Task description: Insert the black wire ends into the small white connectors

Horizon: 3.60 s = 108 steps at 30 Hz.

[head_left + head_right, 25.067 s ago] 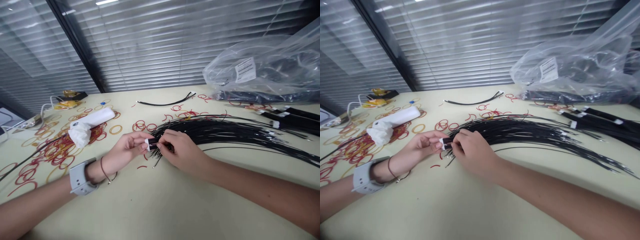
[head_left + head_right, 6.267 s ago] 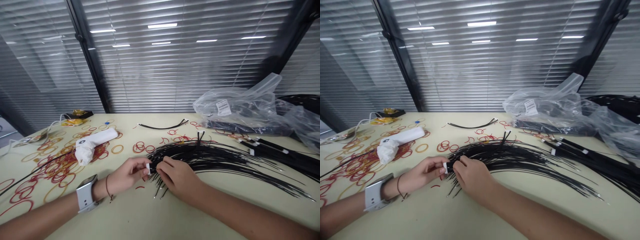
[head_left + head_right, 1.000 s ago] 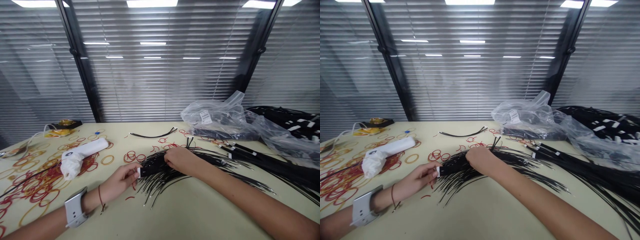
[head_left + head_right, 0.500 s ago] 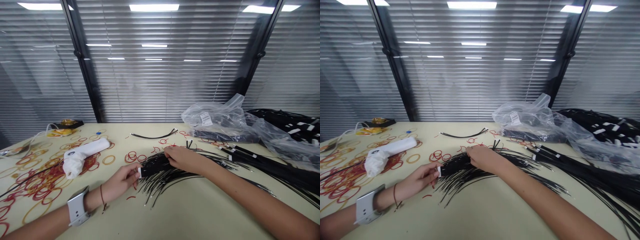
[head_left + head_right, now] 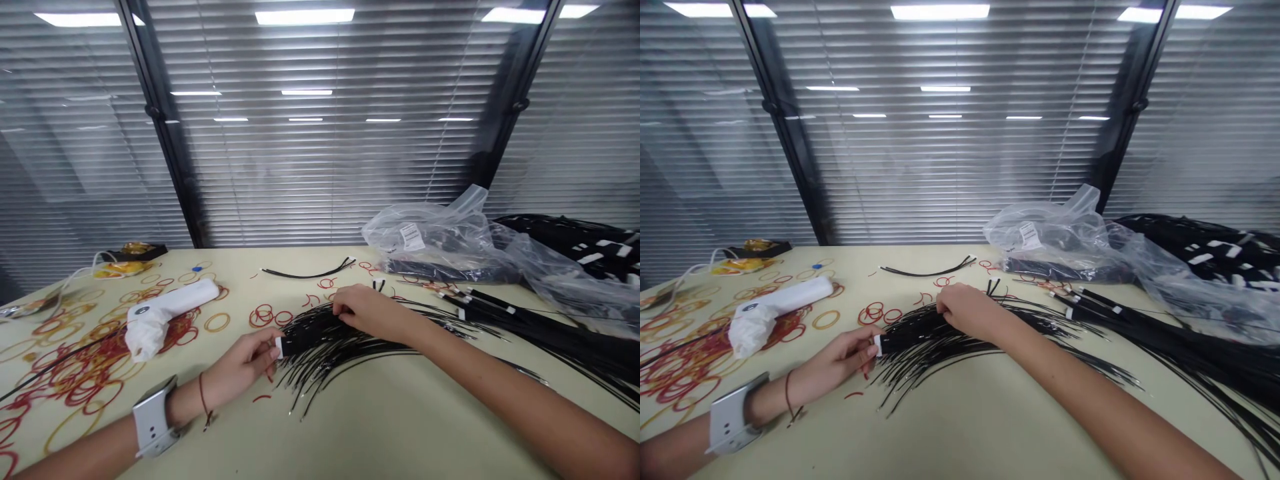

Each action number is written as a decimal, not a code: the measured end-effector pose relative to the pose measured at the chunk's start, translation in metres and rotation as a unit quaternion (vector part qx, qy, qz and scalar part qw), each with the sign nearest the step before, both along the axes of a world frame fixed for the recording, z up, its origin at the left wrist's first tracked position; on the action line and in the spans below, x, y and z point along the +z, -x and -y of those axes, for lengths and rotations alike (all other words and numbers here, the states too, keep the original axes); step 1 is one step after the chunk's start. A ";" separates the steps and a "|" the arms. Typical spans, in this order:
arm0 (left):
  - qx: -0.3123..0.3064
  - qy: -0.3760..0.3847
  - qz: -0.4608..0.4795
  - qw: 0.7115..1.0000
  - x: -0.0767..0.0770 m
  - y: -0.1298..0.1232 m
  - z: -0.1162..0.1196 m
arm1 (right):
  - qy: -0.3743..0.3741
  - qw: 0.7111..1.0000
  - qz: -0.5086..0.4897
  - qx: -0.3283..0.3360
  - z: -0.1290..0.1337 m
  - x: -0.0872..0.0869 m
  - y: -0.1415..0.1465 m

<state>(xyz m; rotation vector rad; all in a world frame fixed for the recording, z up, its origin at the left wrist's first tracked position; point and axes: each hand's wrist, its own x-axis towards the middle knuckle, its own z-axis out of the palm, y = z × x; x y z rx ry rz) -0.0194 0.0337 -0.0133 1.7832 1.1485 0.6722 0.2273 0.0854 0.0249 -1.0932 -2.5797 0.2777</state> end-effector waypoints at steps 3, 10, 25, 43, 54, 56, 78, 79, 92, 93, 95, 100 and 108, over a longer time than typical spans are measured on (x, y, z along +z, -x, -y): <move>-0.010 -0.004 -0.005 1.000 0.001 -0.001 0.001 | 0.049 0.998 -0.043 0.010 -0.003 0.006 -0.003; -0.021 0.002 -0.002 1.000 0.001 0.000 -0.001 | 0.091 0.962 -0.250 0.057 0.022 0.025 0.016; -0.022 0.010 -0.001 1.000 0.001 0.000 -0.002 | 0.097 0.988 0.086 0.081 0.023 0.023 0.008; -0.022 0.007 0.009 1.000 0.000 0.002 -0.001 | 0.017 0.992 0.080 0.100 0.022 -0.003 0.017; -0.020 0.022 0.042 0.999 0.001 0.002 -0.003 | 0.031 0.976 -0.205 0.067 0.029 -0.011 0.036; -0.013 0.027 0.052 0.998 -0.001 0.002 -0.004 | 0.011 0.959 -0.280 0.036 0.036 -0.021 0.046; 0.001 0.040 0.085 0.996 0.005 0.002 -0.004 | -0.135 0.963 -0.232 -0.008 0.054 -0.051 0.046; 0.000 0.039 0.080 0.996 0.005 0.003 -0.004 | -0.135 0.964 -0.228 -0.013 0.054 -0.051 0.046; -0.003 0.041 0.086 0.995 0.004 0.004 -0.003 | -0.146 0.963 -0.226 -0.012 0.052 -0.053 0.047; -0.002 0.041 0.085 0.995 0.004 0.004 -0.003 | -0.148 0.964 -0.222 -0.010 0.052 -0.053 0.047; -0.002 0.044 0.085 0.995 0.004 0.004 -0.003 | -0.154 0.965 -0.213 -0.006 0.052 -0.054 0.047; 0.003 0.050 0.079 0.996 0.004 0.003 -0.004 | -0.176 0.965 -0.194 -0.011 0.050 -0.057 0.047; -0.005 0.039 0.076 0.996 0.003 0.006 -0.004 | -0.172 0.966 -0.193 -0.023 0.048 -0.057 0.048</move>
